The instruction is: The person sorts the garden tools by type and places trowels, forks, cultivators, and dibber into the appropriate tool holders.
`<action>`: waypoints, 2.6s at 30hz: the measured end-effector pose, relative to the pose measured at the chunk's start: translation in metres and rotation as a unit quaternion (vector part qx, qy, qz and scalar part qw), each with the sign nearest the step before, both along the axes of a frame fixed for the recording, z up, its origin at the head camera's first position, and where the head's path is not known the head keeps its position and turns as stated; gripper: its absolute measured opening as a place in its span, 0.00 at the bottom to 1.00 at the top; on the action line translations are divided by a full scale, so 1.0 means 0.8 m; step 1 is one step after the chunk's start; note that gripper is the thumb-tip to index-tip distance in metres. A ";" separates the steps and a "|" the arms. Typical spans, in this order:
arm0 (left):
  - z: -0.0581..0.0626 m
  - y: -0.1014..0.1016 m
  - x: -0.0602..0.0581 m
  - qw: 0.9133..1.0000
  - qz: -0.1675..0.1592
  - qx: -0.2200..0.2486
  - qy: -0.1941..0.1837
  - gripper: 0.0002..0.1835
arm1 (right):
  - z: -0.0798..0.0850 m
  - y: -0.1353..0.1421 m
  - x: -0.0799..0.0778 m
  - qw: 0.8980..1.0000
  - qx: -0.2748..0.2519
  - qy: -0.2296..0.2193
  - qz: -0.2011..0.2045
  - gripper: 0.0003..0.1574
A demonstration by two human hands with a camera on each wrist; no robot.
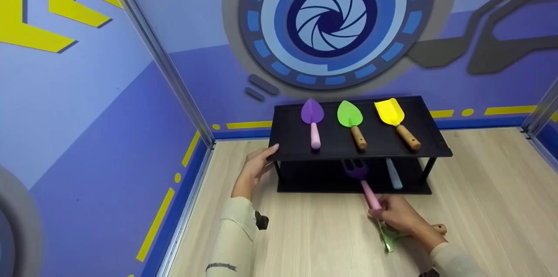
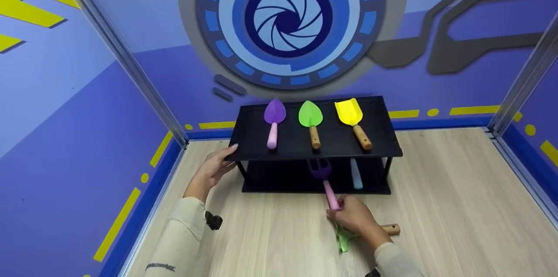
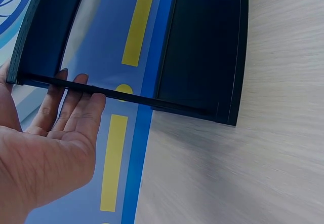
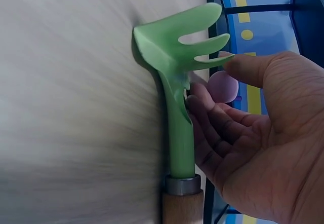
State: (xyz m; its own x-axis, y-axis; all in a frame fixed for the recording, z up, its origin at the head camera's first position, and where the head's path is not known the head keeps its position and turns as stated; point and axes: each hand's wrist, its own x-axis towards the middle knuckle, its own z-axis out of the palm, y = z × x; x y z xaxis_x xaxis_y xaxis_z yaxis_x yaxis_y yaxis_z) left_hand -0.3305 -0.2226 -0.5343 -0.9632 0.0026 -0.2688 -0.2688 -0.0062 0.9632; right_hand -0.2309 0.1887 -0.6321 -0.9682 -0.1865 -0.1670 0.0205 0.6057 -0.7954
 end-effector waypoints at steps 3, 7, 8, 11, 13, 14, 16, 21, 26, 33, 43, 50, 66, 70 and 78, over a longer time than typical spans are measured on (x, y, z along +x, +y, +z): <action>0.000 0.000 -0.001 1.000 0.000 -0.002 0.000 0.34 | 0.001 -0.002 0.000 1.000 0.016 0.005 -0.010 0.21; 0.000 0.001 -0.004 1.000 0.000 -0.001 -0.004 0.34 | 0.001 -0.005 0.000 0.999 0.026 -0.013 -0.029 0.20; -0.001 0.001 -0.004 1.000 -0.001 -0.001 -0.004 0.34 | 0.001 -0.006 0.000 0.999 0.030 -0.016 -0.031 0.21; -0.001 0.001 -0.005 1.000 -0.003 0.004 -0.004 0.34 | 0.002 -0.007 0.000 0.999 0.038 -0.021 -0.033 0.22; -0.001 0.001 -0.005 1.000 -0.003 0.006 -0.004 0.33 | 0.001 -0.008 0.000 0.998 0.042 -0.020 -0.033 0.22; 0.000 0.001 -0.005 1.000 -0.003 0.006 -0.003 0.34 | 0.001 -0.008 0.000 0.998 0.044 -0.019 -0.033 0.23; 0.000 0.001 -0.004 1.000 -0.002 0.007 -0.003 0.33 | 0.001 -0.008 -0.001 0.998 0.047 -0.018 -0.032 0.23; 0.002 0.001 -0.005 1.000 0.000 0.008 -0.002 0.32 | 0.000 -0.010 -0.001 0.998 0.048 -0.015 -0.032 0.24; 0.002 0.001 -0.005 1.000 0.002 0.004 0.001 0.30 | 0.001 -0.011 -0.002 0.998 0.044 -0.009 -0.032 0.24; 0.000 -0.001 -0.003 1.000 -0.002 0.005 0.001 0.30 | -0.001 -0.010 -0.001 0.999 0.025 -0.014 -0.037 0.24; -0.005 -0.003 -0.005 1.000 -0.003 0.006 0.005 0.29 | -0.005 -0.008 -0.004 1.000 0.016 -0.014 -0.019 0.23; -0.006 -0.006 -0.004 1.000 -0.004 0.009 0.003 0.29 | -0.003 -0.008 -0.008 1.000 0.011 -0.008 0.000 0.23; -0.002 -0.001 -0.004 1.000 0.002 0.006 0.000 0.30 | -0.004 -0.003 -0.021 0.997 -0.050 -0.055 -0.024 0.24; -0.004 -0.001 -0.004 1.000 0.002 0.007 0.001 0.31 | -0.005 -0.003 -0.023 0.993 -0.085 -0.080 -0.035 0.25; -0.007 -0.003 -0.002 1.000 0.007 0.009 0.000 0.32 | -0.006 -0.008 -0.028 0.982 -0.136 -0.122 -0.048 0.28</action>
